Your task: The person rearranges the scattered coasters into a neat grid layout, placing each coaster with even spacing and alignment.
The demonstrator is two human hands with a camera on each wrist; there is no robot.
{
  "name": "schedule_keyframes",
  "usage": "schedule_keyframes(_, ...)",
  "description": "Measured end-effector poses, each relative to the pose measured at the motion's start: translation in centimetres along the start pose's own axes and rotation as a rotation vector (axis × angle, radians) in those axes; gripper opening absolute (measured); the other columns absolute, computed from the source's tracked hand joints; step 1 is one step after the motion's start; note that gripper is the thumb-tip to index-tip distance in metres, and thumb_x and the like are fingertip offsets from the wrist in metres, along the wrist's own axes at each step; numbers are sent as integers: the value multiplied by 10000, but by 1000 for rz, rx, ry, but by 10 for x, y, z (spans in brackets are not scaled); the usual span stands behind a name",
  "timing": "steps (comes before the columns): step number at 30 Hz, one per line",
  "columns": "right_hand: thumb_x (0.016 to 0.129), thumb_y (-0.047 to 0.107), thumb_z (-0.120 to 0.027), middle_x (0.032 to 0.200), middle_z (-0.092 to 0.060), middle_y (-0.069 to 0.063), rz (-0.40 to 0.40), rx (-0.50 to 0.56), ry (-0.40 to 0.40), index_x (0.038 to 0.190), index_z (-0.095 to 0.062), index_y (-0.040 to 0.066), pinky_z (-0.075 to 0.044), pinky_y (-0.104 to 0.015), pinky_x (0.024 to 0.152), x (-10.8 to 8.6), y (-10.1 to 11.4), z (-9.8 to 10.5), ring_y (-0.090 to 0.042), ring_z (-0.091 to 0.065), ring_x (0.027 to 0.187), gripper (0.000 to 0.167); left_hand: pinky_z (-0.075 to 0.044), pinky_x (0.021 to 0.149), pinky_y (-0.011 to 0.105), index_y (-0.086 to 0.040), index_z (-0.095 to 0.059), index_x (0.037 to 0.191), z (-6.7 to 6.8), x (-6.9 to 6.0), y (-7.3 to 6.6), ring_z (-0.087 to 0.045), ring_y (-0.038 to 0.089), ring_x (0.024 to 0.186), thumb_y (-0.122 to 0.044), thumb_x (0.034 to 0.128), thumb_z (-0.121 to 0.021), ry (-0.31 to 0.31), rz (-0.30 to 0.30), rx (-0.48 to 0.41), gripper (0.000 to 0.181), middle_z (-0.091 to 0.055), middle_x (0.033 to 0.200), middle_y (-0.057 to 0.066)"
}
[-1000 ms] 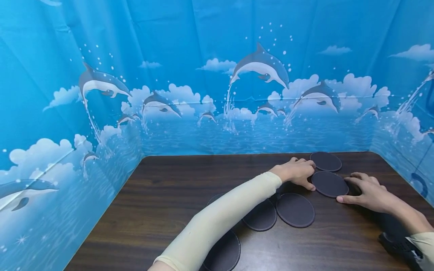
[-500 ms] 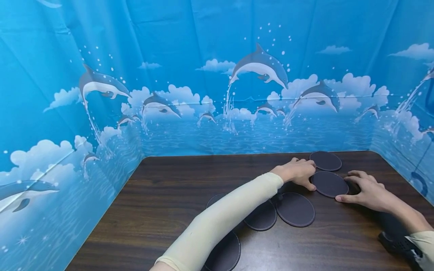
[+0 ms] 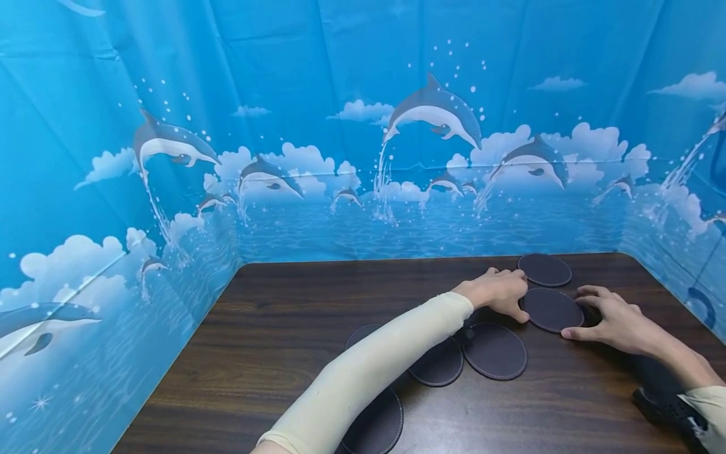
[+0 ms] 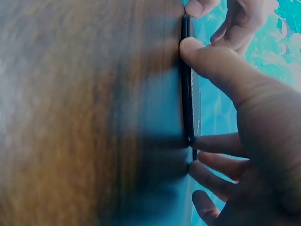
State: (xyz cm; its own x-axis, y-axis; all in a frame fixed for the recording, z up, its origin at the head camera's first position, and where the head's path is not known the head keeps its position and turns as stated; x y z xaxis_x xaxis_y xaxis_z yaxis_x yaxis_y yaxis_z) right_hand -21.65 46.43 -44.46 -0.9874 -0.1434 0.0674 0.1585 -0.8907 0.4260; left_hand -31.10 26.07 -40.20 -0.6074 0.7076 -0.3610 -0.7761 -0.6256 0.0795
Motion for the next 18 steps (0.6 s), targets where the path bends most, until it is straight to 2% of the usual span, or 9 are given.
schedule_keyframes(4,820,439,-854,1373,-270,-447,2,13,-2,1275,-509,-240,-197,-823,831,0,3,1,-702,-253,1206,887,-275,1084,309,-377,-640,1147,1,-2,2,-422,19,1215,-588,963,-617,-6,-2,0,281,-366,1451,-163)
schedule_keyframes(6,823,442,-853,1366,-288,-448,3,12,-4,1306,-482,-234,-243,-811,842,0,5,1,-695,-277,1197,910,-288,1064,304,-372,-646,1135,2,-4,5,-430,25,1191,-592,960,-617,-16,-8,4,283,-381,1427,-160)
schedule_keyframes(11,810,455,-864,1337,-348,-443,1,12,-35,1376,-406,-221,-366,-765,830,3,9,3,-665,-350,1169,994,-303,1046,291,-376,-657,1156,5,-8,14,-409,17,1250,-605,959,-611,-63,-20,18,305,-367,1445,-172)
schedule_keyframes(18,768,446,-899,1289,-422,-430,20,6,-105,1379,-401,-204,-378,-762,815,1,17,6,-642,-391,1144,1021,-293,1075,293,-369,-666,1185,12,-15,21,-346,3,1355,-627,942,-621,-100,-43,6,358,-321,1517,-192)
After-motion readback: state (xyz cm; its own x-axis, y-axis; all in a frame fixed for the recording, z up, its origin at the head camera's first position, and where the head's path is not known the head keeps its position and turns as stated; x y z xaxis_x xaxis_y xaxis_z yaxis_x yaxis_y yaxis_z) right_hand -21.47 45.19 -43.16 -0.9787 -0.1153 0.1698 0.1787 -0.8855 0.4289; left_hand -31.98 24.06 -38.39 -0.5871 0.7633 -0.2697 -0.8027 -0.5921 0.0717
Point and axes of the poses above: each hand's wrist, its own x-axis towards the middle knuckle, its own z-axis out of the back of the hand, y = z × x, the point moved 1 cm from there along x, towards the middle knuckle
